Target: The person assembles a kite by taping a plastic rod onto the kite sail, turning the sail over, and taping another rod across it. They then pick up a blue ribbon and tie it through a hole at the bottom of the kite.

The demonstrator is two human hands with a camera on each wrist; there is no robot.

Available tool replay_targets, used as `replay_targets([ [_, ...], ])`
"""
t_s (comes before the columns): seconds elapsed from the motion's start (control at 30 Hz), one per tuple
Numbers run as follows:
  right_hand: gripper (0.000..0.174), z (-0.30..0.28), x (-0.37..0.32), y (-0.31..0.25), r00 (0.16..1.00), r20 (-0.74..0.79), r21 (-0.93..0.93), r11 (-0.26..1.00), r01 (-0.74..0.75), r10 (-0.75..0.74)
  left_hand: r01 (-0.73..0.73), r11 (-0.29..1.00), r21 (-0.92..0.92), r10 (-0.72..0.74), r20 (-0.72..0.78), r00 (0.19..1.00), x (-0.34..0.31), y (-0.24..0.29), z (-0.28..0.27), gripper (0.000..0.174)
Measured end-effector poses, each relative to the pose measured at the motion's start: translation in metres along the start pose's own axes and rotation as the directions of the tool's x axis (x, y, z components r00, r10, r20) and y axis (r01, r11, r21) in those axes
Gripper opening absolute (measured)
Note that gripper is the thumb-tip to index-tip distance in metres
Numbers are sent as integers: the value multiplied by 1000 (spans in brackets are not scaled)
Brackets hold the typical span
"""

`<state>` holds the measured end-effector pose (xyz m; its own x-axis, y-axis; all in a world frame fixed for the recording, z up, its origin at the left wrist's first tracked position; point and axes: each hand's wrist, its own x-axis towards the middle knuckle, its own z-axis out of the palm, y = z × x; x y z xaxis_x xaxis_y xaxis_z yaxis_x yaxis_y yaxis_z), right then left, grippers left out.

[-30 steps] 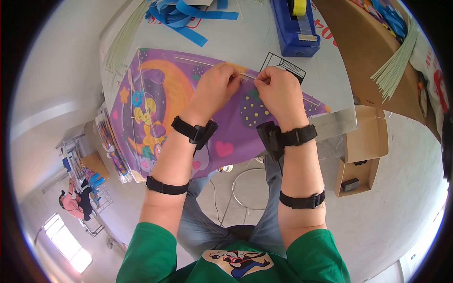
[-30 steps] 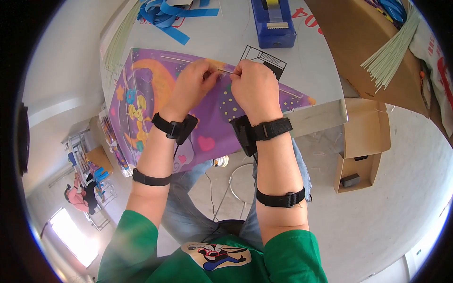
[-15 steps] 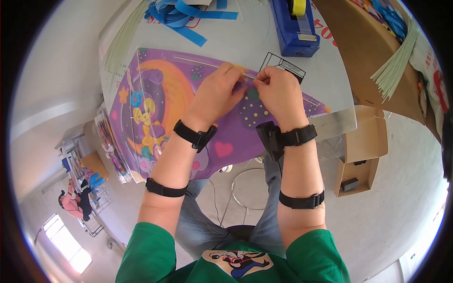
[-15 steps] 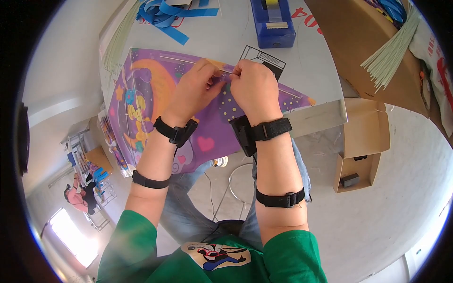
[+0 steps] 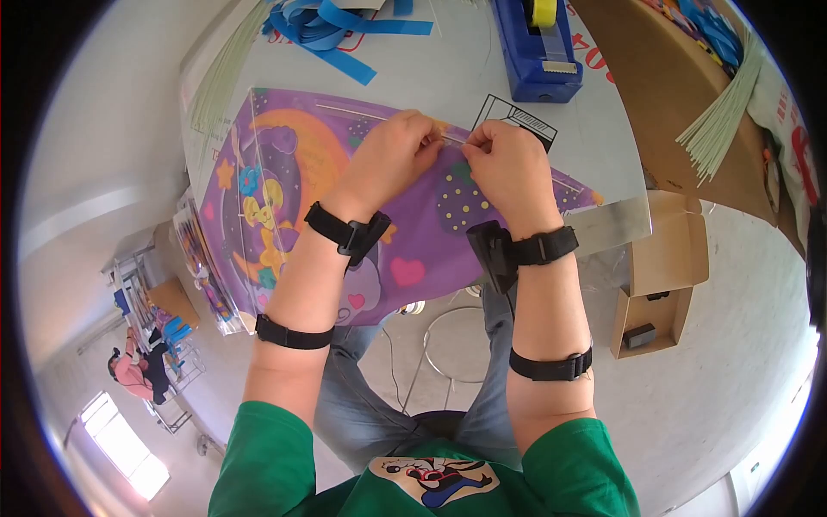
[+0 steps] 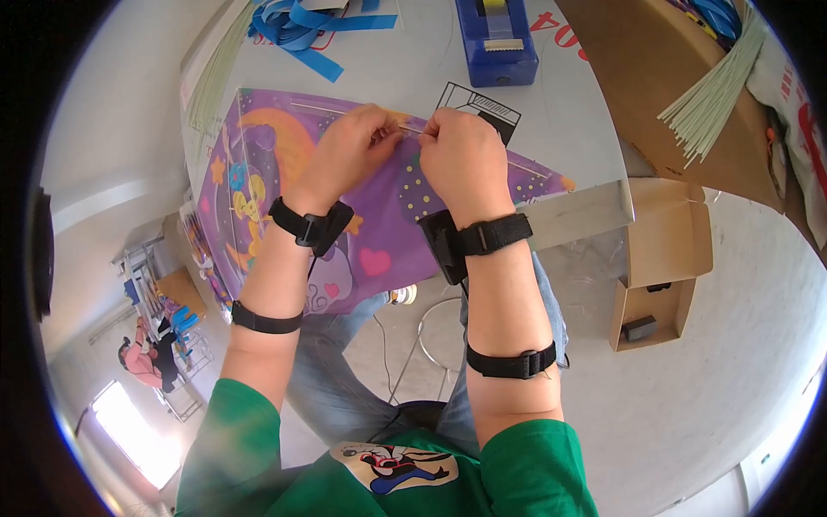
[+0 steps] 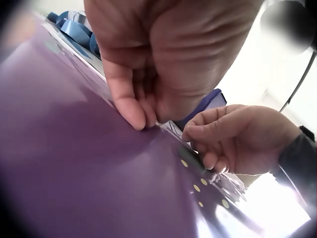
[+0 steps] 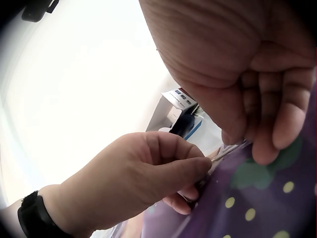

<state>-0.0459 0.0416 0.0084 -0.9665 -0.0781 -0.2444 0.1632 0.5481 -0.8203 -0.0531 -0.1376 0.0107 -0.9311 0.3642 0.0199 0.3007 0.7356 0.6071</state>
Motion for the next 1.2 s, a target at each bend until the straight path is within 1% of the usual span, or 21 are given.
replay_targets([
  [0.07,8,0,0,0,1000,2,9,1000,-11,11,-10,1000,11,10,18,1000,3,-1,-2,12],
  [0.13,9,1,-1,0,1000,-21,-27,999,19,-20,3,1000,12,-4,66,998,6,-1,-5,12],
  [0.23,9,2,0,1,999,-28,-48,998,29,-31,-10,1000,-8,11,95,995,9,0,-9,13],
  [0.47,9,2,0,0,1000,-24,-33,999,17,-18,2,999,-35,3,158,987,16,-5,-11,16],
  [0.57,8,3,1,4,1000,-7,4,1000,-6,6,24,999,-34,-17,193,981,18,-4,-13,16],
  [0.63,8,3,1,4,999,-12,-6,1000,31,-31,120,990,-80,-98,237,967,18,-3,-15,14],
  [0.67,8,2,1,2,999,-10,-7,999,32,-32,121,989,-81,-100,235,967,17,-3,-15,14],
  [0.73,7,-1,2,-5,998,-44,62,997,49,-46,57,997,-43,-47,195,980,14,-3,-15,12],
  [0.77,7,1,3,-5,998,-41,62,997,53,-51,59,997,-41,-50,191,980,13,-5,-14,12],
  [0.83,9,8,5,-2,973,-83,71,973,220,-214,28,996,-80,-14,169,986,11,-8,-11,9],
  [0.87,9,9,5,-1,973,-83,69,973,222,-217,27,996,-80,-14,166,986,10,-8,-10,9],
  [0.93,11,12,5,-1,957,-27,-90,954,285,-289,12,994,-111,-3,85,996,7,-6,-7,9],
  [1.07,11,14,4,-6,963,-6,-168,949,266,-271,-37,994,-103,42,45,998,5,-6,-5,9],
  [1.13,10,17,5,-6,964,0,-221,941,258,-265,5,992,-126,-2,22,1000,1,-2,-5,8],
  [1.2,9,20,5,-4,961,-20,-206,941,267,-277,24,987,-160,-25,-3,1000,-4,-1,-4,10],
])
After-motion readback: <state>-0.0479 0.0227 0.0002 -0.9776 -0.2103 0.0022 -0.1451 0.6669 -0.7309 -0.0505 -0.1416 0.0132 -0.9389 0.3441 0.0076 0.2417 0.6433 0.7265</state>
